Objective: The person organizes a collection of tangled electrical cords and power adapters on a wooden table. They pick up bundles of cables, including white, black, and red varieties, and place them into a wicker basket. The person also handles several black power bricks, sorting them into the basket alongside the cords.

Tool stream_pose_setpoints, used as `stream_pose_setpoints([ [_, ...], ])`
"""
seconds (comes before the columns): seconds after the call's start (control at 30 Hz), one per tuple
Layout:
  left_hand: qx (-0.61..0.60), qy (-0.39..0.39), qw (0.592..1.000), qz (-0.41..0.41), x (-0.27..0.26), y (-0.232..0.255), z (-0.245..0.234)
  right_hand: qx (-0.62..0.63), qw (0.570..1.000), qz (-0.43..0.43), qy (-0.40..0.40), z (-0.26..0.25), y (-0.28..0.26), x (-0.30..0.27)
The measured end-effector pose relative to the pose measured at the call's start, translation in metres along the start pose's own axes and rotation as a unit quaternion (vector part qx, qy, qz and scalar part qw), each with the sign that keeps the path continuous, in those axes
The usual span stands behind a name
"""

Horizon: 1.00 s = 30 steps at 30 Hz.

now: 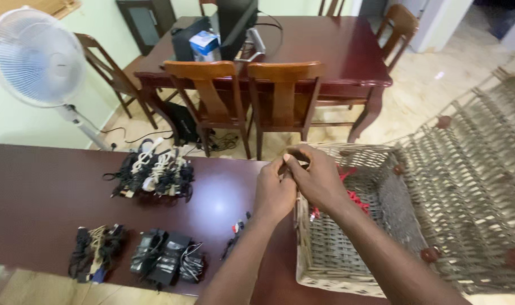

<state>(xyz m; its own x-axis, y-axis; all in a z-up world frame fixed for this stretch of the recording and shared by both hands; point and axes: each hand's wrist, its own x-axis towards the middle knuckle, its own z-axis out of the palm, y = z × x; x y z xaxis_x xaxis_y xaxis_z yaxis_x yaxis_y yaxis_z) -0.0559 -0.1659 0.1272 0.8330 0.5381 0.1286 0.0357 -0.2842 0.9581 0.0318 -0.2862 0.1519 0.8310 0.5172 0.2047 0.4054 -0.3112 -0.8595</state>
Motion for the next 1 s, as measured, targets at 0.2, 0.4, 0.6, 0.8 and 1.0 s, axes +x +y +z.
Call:
stream_pose_setpoints([
  [0.2, -0.053, 0.029, 0.997, 0.042, -0.003, 0.001, -0.062, -0.034, 0.996, -0.085, -0.016, 0.05, -0.029, 0.017],
  [0.4, -0.044, 0.056, 0.997, 0.005, -0.004, -0.016, -0.133, -0.007, 0.992, -0.098, -0.076, 0.106, -0.066, 0.022],
  [0.6, 0.053, 0.102, 0.993, 0.016, 0.017, -0.067, -0.22, 0.038, 0.985, -0.099, -0.134, 0.189, -0.098, 0.043],
  [0.8, 0.048, 0.131, 0.99, -0.003, 0.044, -0.139, -0.308, 0.049, 0.982, -0.059, -0.174, 0.277, -0.109, 0.068],
  [1.0, 0.055, 0.15, 0.986, -0.046, 0.077, -0.216, -0.38, 0.105, 0.971, 0.006, -0.213, 0.361, -0.099, 0.096],
])
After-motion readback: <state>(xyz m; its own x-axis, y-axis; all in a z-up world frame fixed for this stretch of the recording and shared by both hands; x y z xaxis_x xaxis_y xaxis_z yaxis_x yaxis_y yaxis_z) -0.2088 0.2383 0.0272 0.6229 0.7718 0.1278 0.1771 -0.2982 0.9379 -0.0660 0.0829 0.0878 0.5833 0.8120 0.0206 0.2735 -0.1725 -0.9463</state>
